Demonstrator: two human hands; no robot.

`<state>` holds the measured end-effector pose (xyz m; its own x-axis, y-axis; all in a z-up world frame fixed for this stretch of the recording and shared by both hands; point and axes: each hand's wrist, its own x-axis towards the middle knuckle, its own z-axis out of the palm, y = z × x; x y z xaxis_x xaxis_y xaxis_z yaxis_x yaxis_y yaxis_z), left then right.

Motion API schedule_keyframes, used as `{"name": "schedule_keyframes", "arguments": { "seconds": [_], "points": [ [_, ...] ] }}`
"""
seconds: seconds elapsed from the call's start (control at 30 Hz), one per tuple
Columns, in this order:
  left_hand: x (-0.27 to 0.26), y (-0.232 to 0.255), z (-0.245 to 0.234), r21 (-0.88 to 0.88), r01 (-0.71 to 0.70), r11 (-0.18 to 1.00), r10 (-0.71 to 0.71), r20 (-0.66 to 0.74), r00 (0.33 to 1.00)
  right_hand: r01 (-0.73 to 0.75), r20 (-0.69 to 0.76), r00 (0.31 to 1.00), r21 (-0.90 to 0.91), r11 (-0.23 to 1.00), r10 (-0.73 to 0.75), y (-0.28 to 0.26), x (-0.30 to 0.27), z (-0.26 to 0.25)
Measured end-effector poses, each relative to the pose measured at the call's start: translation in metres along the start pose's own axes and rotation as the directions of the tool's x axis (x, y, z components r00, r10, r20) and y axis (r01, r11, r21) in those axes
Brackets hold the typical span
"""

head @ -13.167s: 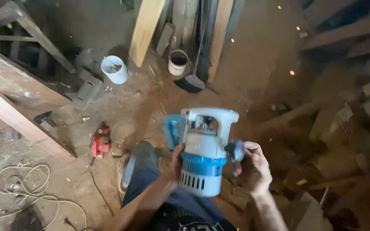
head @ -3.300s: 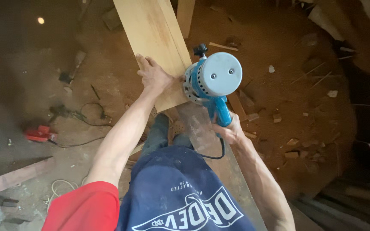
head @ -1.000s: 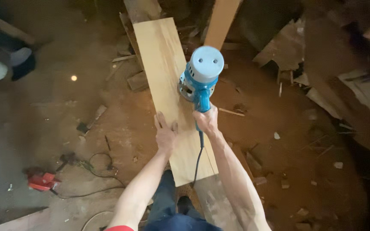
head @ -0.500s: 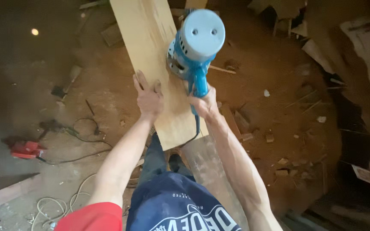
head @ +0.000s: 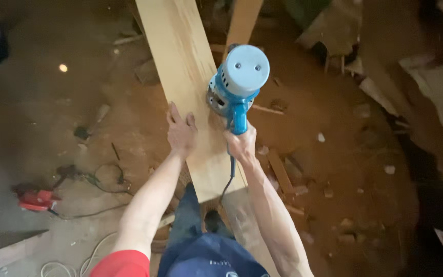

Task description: The person uses a handheld electric router to shape the edges of several wooden planks on a workbench. They repeatedly position the planks, route the edges, and adjust the router settings between pieces.

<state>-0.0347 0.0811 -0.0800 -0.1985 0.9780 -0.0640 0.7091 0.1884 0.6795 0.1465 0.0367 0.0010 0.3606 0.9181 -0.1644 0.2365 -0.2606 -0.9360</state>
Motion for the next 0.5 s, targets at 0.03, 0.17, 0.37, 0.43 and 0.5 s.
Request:
{"name": "schedule_keyframes", "arguments": {
  "seconds": [0.03,0.17,0.37,0.43,0.5],
  "points": [
    [0.006,0.0,0.0,-0.015,-0.01,1.0,0.01,-0.014,1.0,0.048,-0.006,0.999,0.013,0.999,-0.048,-0.004,0.019,0.009],
    [0.02,0.006,-0.003,0.015,0.097,0.995,-0.098,0.039,0.994,0.132,-0.005,0.991,-0.03,0.991,-0.132,-0.023,0.098,0.046],
    [0.023,0.009,-0.011,-0.004,0.179,0.984,-0.177,0.125,0.976,0.182,-0.033,0.982,-0.111,0.977,-0.187,-0.061,0.212,0.111],
    [0.025,0.013,-0.011,-0.002,0.152,0.988,-0.152,0.025,0.988,0.107,-0.025,0.994,-0.108,0.988,-0.11,-0.074,0.249,0.131],
    [0.026,0.015,-0.008,0.02,0.156,0.988,-0.156,-0.001,0.988,0.192,-0.029,0.98,-0.096,0.977,-0.196,-0.079,0.282,0.15]
  ]
}}
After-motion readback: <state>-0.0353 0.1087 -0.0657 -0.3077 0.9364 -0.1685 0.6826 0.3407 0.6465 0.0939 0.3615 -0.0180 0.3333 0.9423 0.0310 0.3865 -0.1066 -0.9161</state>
